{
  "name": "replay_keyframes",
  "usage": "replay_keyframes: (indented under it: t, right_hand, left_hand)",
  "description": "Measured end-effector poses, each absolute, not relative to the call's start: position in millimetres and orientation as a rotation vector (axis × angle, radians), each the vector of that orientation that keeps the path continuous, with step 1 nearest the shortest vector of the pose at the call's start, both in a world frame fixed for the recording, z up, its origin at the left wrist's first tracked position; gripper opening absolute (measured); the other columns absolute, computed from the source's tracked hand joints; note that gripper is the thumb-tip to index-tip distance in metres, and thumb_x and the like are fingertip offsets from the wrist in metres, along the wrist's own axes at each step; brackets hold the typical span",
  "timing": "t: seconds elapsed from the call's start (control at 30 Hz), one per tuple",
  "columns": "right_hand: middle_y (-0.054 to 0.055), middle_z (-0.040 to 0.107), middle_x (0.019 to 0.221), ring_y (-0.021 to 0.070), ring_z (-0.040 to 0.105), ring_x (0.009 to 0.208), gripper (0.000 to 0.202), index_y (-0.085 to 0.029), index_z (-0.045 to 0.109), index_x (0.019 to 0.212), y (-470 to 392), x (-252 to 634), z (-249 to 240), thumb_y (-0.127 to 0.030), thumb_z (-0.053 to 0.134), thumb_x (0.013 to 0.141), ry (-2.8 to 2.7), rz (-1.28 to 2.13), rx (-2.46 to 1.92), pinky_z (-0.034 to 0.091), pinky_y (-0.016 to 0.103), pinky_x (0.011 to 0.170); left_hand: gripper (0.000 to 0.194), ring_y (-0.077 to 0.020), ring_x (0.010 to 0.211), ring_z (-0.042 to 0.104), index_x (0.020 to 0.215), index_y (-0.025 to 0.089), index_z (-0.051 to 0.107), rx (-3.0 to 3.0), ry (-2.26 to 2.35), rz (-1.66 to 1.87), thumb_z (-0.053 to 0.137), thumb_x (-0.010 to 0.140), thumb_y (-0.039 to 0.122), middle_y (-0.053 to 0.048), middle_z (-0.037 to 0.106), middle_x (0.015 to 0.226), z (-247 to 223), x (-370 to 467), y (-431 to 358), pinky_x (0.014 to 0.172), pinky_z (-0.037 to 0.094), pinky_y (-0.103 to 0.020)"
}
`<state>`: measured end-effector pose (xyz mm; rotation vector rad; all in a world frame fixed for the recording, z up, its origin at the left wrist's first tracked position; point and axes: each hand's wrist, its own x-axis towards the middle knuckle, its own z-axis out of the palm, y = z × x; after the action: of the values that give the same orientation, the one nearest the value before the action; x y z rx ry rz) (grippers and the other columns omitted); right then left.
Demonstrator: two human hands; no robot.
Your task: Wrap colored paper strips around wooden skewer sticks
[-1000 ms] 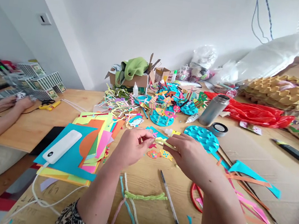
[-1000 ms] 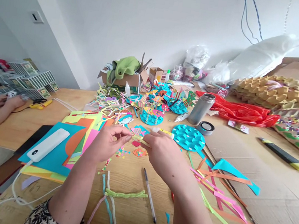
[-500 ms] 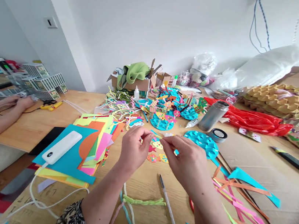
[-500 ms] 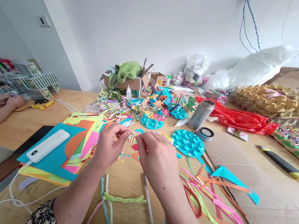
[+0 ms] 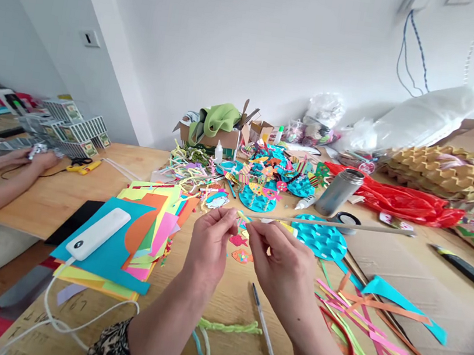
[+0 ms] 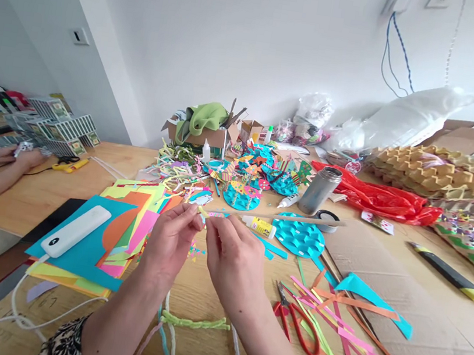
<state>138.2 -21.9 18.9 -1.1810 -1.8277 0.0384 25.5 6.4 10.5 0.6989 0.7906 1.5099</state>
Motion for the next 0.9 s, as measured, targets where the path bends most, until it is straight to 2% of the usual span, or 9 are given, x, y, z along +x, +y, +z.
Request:
replay_keyframes:
  t: [0.17,0.3,0.57,0.73,0.9]
  right_hand:
    - [0.003,0.066,0.071,0.0128,0.057,0.061,0.014,-0.019,0.061,0.079,-20.5,142.9,20.4,-0.016,0.053,0.088,-1.772,0.125,-1.123,0.042,0.024,0.058]
    - [0.003,0.067,0.068,0.0126,0.056,0.058,0.013,-0.018,0.064,0.077,-18.8,145.8,21.9,-0.018,0.056,0.087,-1.747,0.161,-1.112,0.043,0.024,0.055]
    - [0.006,0.072,0.073,0.0138,0.061,0.057,0.011,-0.017,0.072,0.082,-13.6,147.4,19.3,-0.021,0.061,0.082,-1.616,0.425,-1.103,0.047,0.025,0.053]
    - [0.0,0.062,0.052,0.0095,0.05,0.044,0.016,-0.015,0.074,0.079,-11.0,144.4,20.7,-0.028,0.065,0.08,-1.45,0.765,-1.083,0.038,0.02,0.039]
    - [-0.003,0.055,0.048,0.0066,0.045,0.042,0.02,-0.015,0.072,0.075,-8.8,136.7,13.8,-0.035,0.068,0.079,-1.305,1.032,-0.979,0.035,0.018,0.04]
  left_hand:
    - [0.024,-0.0067,0.051,0.045,0.054,0.015,0.056,0.551,0.642,1.342,0.076,0.063,0.024,0.003,0.049,0.05,16.7,21.3,3.4,0.056,0.038,-0.022]
    - [0.025,-0.0051,0.049,0.042,0.056,0.015,0.053,0.489,0.574,1.269,0.076,0.062,0.019,0.005,0.044,0.048,18.7,19.4,2.6,0.052,0.035,-0.02]
    - [0.028,-0.0052,0.048,0.041,0.052,0.015,0.051,0.541,0.646,1.311,0.077,0.063,0.022,0.005,0.042,0.047,16.3,19.6,4.9,0.052,0.034,-0.021]
    - [0.026,-0.0073,0.054,0.043,0.053,0.015,0.056,0.734,0.729,1.524,0.074,0.068,0.028,0.003,0.047,0.051,13.8,25.3,1.2,0.058,0.036,-0.023]
    - [0.024,-0.0091,0.058,0.044,0.058,0.015,0.058,0.824,0.752,1.67,0.071,0.072,0.029,0.003,0.048,0.055,11.3,30.0,-2.9,0.06,0.036,-0.024]
